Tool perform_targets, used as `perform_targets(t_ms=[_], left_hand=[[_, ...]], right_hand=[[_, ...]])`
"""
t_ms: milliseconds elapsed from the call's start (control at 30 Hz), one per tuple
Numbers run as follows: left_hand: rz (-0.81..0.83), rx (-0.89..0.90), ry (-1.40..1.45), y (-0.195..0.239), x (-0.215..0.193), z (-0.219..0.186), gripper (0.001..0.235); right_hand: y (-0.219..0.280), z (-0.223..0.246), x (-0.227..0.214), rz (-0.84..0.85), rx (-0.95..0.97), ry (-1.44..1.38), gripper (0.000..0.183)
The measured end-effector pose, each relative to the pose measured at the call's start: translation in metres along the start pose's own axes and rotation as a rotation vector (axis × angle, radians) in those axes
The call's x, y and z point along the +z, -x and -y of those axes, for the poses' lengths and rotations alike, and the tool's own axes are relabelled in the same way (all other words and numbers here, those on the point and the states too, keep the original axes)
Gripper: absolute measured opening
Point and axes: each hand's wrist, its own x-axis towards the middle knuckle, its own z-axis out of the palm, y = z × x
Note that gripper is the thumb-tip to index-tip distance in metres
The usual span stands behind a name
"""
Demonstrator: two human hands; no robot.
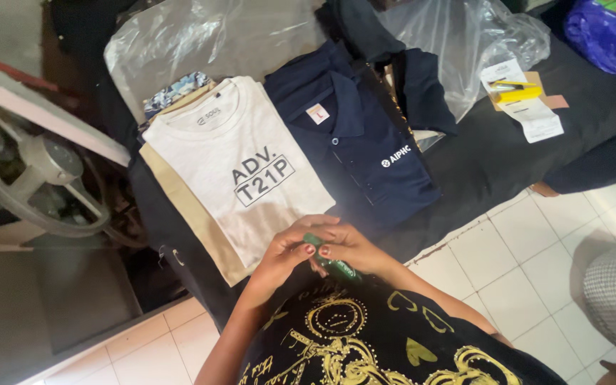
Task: The person folds a stack of assorted shirts and t-shirts on a table. They use a small green spray bottle to mist the fabric of each item before folding it. The person handles the clothes one by one, smoothing them out and stacking them neatly.
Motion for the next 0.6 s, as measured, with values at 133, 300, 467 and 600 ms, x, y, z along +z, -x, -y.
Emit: perform_targets(t_ms=[133,300,467,600], left_hand=[[-0.067,0.003,0.100,0.002,0.003,0.008,0.033],[-0.228,0.220,-0.025,-0.001,0.002,0.029,0.031],[-0.364,0.191,0.015,0.000,0.001,0.039,0.019],[-0.452,0.226,-0.005,-0.001,0.004,0.043,0.015]], right_hand=[[0.000,-0.006,-0.003,0.045,0.015,-0.039,0.026],[-0.007,-0.027,0.002,-0.207,-0.042,0.191,0.019],[-0.009,-0.013,0.013,-0.361,-0.271,0.755,0.024],[-0.006,0.002,0.015,-0.409,-0.288,1.145,0.029]])
